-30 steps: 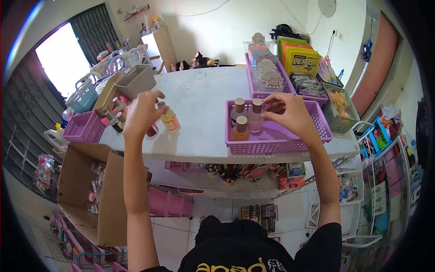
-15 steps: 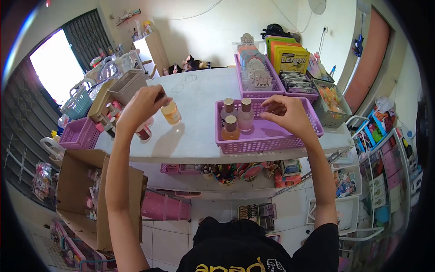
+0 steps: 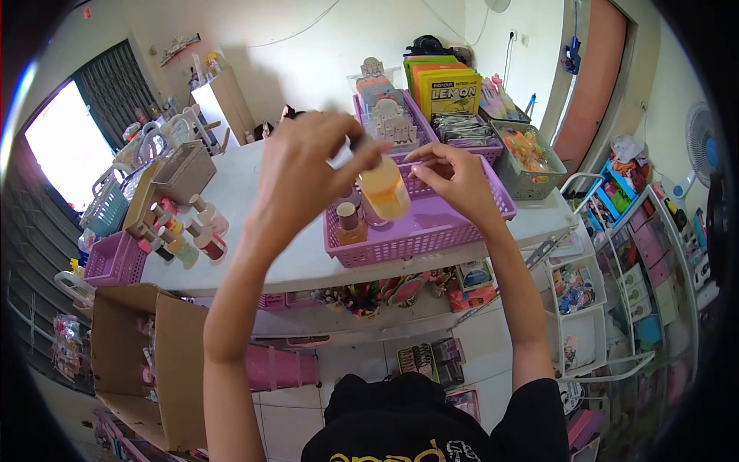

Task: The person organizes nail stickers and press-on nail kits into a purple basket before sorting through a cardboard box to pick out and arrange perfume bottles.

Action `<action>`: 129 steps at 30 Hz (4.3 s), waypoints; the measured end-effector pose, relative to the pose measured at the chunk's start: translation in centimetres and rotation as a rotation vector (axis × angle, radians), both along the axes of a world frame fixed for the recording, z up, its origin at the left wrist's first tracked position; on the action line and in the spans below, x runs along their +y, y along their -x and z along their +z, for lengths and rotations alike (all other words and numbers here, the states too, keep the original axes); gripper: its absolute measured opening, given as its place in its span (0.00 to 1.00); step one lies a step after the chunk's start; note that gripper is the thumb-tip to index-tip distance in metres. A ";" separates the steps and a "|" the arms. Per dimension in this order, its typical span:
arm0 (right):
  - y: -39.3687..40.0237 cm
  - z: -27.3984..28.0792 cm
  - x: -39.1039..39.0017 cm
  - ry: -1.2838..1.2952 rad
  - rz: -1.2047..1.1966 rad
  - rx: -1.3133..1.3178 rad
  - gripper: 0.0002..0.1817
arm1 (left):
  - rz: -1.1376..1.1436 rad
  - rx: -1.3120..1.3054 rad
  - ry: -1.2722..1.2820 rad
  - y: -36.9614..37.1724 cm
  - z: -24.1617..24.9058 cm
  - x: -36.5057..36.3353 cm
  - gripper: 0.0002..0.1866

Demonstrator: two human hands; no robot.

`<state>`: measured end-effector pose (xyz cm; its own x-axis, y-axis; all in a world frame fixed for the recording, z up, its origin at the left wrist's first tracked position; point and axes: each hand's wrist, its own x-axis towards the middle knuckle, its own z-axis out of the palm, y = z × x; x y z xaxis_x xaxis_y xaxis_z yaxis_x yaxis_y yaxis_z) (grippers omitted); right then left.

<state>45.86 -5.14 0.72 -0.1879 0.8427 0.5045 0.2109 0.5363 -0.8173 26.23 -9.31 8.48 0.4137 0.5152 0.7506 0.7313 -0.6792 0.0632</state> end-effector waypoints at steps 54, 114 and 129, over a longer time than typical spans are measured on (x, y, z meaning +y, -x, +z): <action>33.3 -2.6 2.4 -0.184 0.025 -0.045 0.20 | 0.545 -0.956 0.269 21.2 -12.8 -4.5 0.14; 0.1 -0.6 2.9 -0.141 0.008 -0.220 0.13 | -0.235 -0.474 0.474 -2.4 -0.6 -1.3 0.12; -2.5 0.5 0.0 0.095 0.019 -0.131 0.10 | 0.203 0.090 0.134 -4.5 -5.8 0.4 0.14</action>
<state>48.34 -5.16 1.27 -0.2631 0.8810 0.3933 0.3095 0.4631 -0.8305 30.72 -8.95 2.69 0.3534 0.6867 0.6352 0.8585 -0.5078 0.0713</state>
